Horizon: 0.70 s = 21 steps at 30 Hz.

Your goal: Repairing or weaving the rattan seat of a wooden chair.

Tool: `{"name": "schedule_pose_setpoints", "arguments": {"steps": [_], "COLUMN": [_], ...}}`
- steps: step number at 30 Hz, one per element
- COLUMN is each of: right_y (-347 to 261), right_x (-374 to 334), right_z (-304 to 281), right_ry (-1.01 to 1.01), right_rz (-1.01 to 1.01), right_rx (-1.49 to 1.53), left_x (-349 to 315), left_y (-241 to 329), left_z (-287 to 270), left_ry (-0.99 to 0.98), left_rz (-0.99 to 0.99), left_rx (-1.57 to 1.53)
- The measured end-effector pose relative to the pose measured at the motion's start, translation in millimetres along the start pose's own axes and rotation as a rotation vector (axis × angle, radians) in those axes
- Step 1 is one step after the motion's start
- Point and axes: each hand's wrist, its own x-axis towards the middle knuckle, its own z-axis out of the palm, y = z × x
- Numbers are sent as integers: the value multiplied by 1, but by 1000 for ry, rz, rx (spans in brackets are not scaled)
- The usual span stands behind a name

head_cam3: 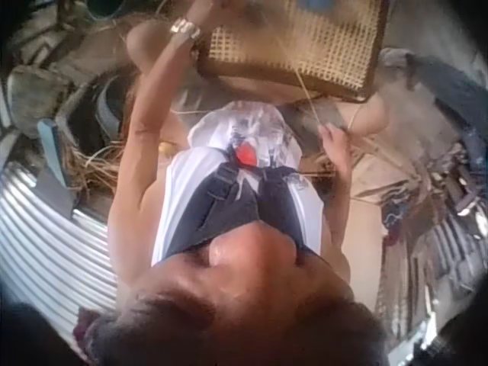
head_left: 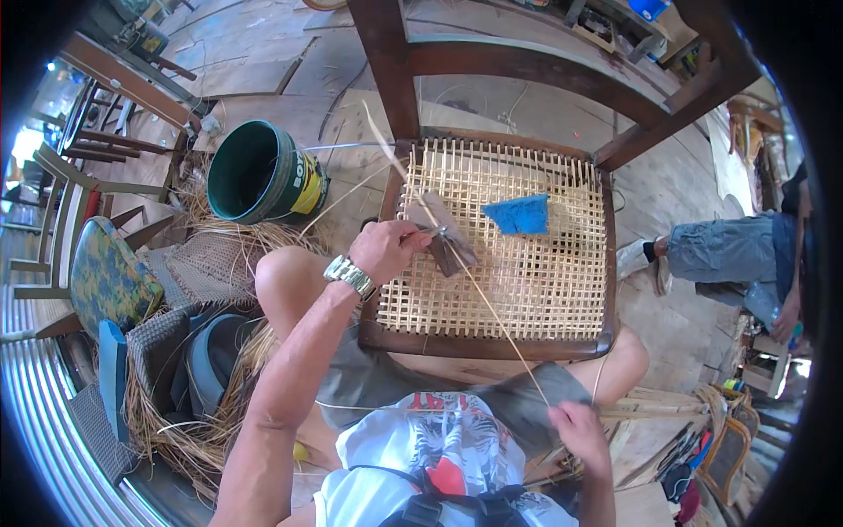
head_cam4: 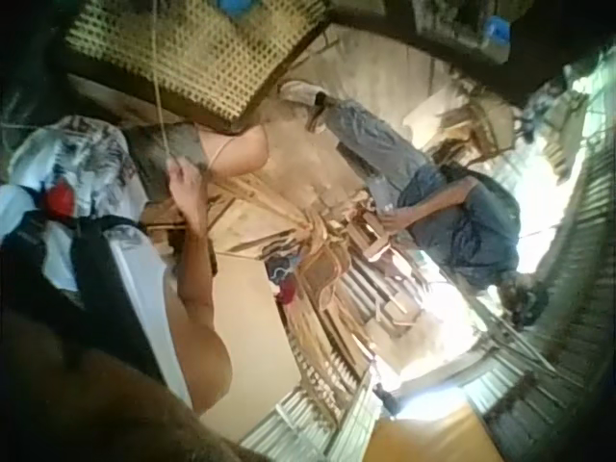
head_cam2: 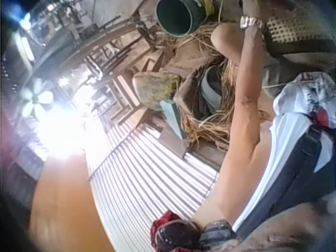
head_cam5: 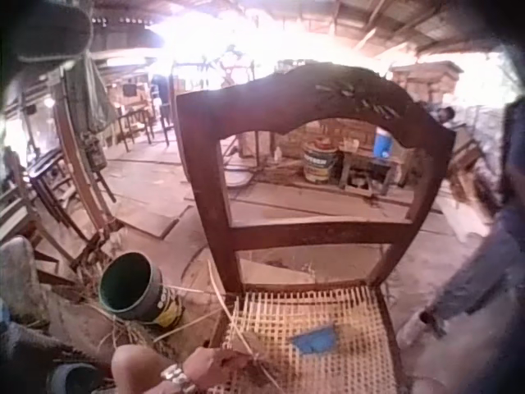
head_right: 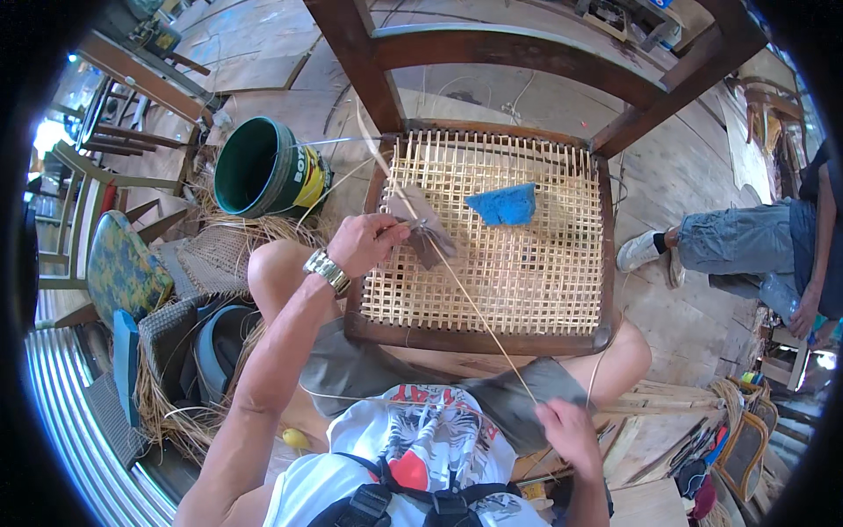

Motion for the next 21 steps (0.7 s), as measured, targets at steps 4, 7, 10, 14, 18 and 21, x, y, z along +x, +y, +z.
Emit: {"name": "schedule_pose_setpoints", "arguments": {"steps": [4,7,10,14,18,21], "right_y": [-20,-72,-139,-151,-176,-193], "right_x": [-12,22,74,146,160,170], "right_z": [-25,-44,-24,35,40,35], "right_ry": [118,503,362,146,225,243], "right_rz": [78,-180,-310,-322,-298,-267], "right_rx": [-21,266,451,350,313,253], "left_x": [2,5,1,13,16,18], "left_y": [-1,5,7,5,5,1], "left_z": [1,-3,-6,-7,-6,-6], "left_ry": [-34,-86,-105,-86,-75,-41], "left_rz": [-15,-26,-38,139,197,173], "left_rx": [-8,1,-38,1,78,77]}}
